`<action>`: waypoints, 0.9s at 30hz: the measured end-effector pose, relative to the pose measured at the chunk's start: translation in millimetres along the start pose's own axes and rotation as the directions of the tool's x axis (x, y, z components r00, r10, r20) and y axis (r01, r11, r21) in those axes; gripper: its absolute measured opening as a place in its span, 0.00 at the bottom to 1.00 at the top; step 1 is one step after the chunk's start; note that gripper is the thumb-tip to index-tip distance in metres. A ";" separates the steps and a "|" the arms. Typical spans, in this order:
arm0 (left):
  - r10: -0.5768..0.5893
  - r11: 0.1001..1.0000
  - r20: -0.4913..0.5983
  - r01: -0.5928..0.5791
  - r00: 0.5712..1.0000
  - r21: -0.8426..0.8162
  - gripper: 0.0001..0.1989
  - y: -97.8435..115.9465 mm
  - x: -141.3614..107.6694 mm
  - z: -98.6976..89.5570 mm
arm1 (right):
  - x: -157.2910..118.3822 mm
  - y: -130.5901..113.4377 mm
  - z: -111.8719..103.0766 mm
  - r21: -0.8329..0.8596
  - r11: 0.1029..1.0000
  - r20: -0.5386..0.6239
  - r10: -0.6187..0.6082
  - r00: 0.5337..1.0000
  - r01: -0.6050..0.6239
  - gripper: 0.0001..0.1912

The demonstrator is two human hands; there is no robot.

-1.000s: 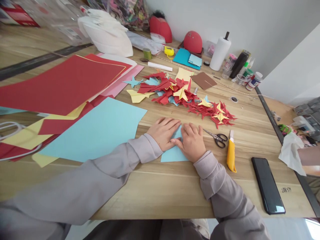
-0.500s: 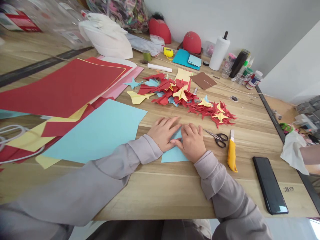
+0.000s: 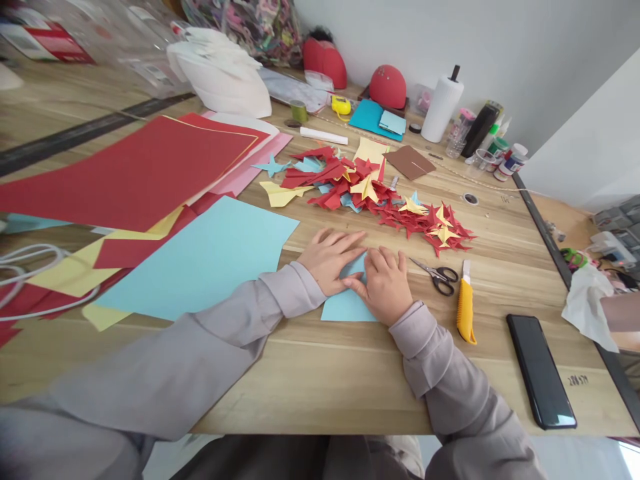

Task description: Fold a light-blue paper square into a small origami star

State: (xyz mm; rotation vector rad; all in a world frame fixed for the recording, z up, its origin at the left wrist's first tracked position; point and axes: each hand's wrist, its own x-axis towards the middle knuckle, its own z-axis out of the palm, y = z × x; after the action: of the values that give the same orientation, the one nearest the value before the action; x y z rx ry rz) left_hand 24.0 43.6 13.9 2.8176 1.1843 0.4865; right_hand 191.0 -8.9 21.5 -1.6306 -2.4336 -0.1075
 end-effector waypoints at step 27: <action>-0.150 0.986 -0.149 0.138 0.977 -0.093 0.18 -7.2 -2.2 0.9 | 0.5 4.4 4.9 -0.009 0.999 -0.049 0.053 0.997 -0.053 0.17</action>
State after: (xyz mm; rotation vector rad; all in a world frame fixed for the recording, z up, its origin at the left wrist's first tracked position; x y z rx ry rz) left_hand 17.8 47.2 11.3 2.6418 1.3506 0.7378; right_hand 194.2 -5.9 16.5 -1.6756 -2.3558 -0.1498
